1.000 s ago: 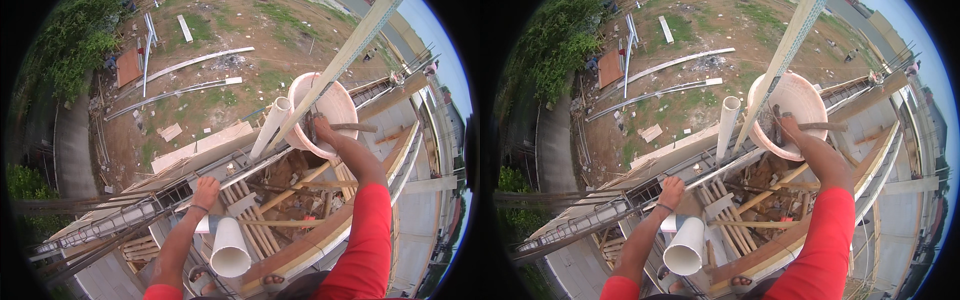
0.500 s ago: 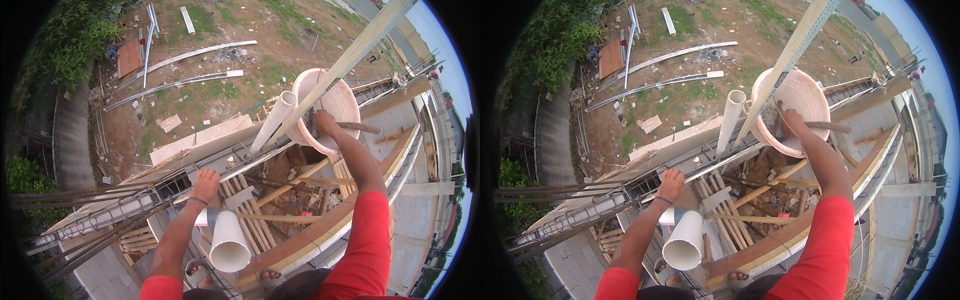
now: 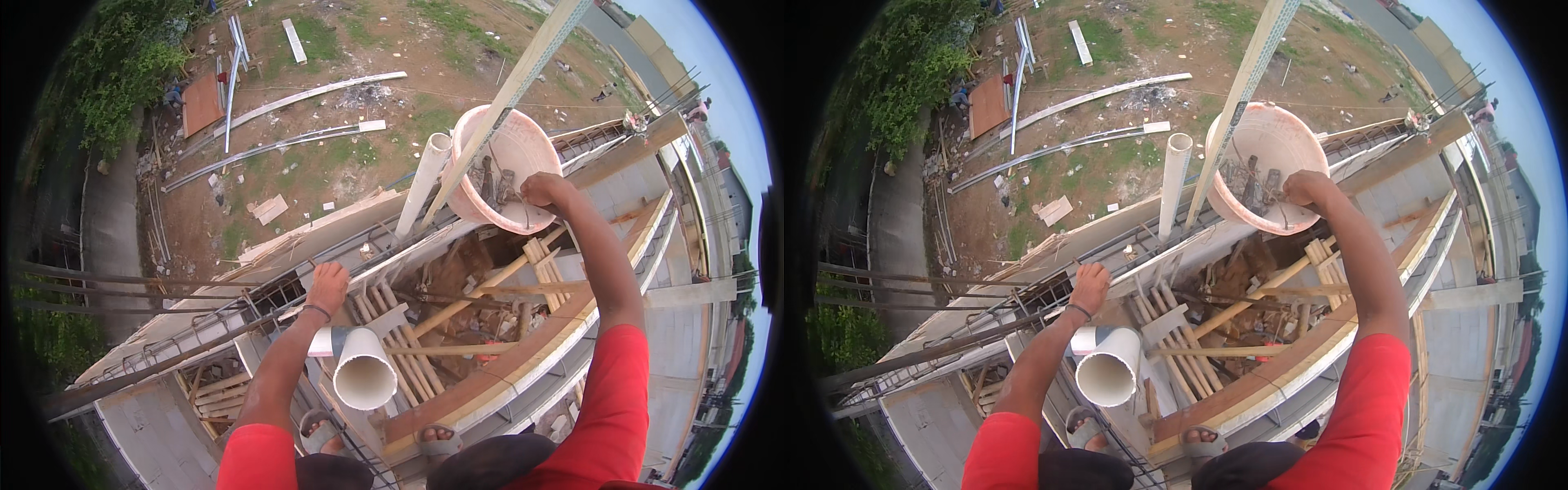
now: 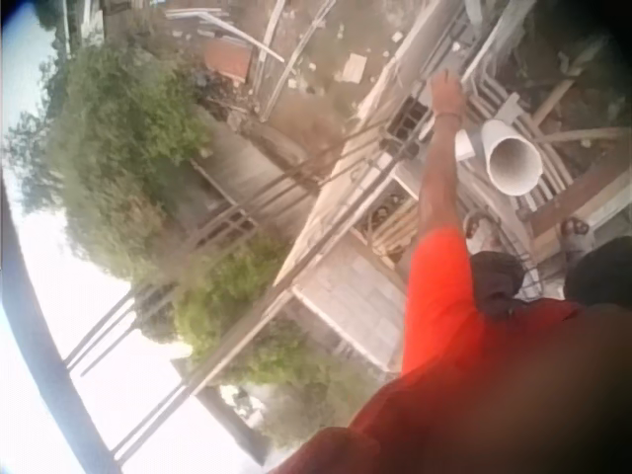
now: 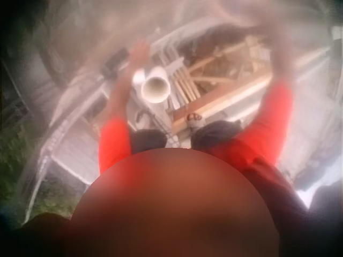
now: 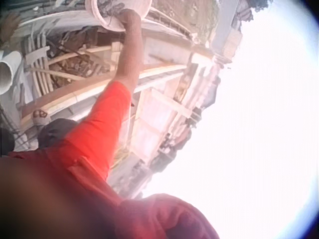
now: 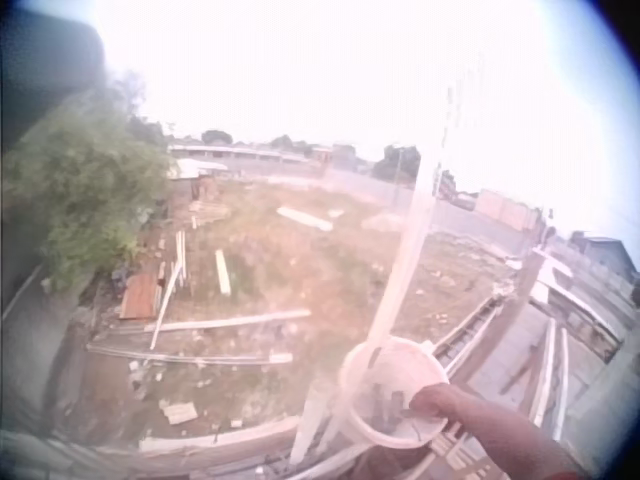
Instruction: The person assembles a rebar cage on a construction site by hand, positioning vertical and horizontal steel bars and securing them with wire ties. They use pliers to twist and tighten the ties and a hammer to adjust the rebar alignment. The work is performed on a wooden formwork platform with other workers visible in the background.
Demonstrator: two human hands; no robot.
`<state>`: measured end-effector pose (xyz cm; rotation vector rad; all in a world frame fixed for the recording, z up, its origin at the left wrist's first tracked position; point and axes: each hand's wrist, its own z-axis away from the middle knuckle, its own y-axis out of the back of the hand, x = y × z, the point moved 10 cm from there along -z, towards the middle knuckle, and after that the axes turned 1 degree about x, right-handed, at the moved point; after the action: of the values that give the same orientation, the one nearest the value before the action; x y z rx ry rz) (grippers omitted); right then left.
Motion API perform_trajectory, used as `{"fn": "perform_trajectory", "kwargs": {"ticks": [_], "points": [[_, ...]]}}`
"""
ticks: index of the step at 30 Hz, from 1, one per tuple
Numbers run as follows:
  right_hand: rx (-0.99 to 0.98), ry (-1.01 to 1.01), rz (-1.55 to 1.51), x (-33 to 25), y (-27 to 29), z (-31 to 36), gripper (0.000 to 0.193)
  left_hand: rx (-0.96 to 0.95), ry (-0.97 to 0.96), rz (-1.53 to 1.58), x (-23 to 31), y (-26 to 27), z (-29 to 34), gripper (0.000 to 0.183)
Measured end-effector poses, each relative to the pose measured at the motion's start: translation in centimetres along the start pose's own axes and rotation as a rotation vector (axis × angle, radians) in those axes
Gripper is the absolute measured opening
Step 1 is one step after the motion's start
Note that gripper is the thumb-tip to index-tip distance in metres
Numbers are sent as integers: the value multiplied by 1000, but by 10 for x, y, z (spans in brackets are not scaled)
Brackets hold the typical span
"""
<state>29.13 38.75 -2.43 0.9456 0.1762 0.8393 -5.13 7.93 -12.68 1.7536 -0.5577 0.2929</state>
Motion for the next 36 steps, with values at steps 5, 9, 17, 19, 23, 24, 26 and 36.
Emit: {"fn": "perform_trajectory", "kwargs": {"ticks": [5,9,17,19,23,24,26,36], "points": [[-37,-25,-45,-32,1,-31,24,103,154,182,-18,25,3,6],[0,233,146,6,-34,-9,28,271,310,327,20,74,-11,12],[54,-168,-507,-16,45,52,27,695,757,462,-32,181,67,38],[148,-203,-599,11,52,76,27,646,892,510,-41,168,81,45],[501,-348,-1085,38,57,144,22,498,1001,514,-54,136,92,53],[594,-394,-1188,27,64,169,22,461,1010,495,-59,130,94,51],[820,-463,-1247,-12,70,209,21,449,893,543,-43,133,90,40],[1320,356,-1013,-208,126,295,20,-136,407,441,47,91,31,20]]}}
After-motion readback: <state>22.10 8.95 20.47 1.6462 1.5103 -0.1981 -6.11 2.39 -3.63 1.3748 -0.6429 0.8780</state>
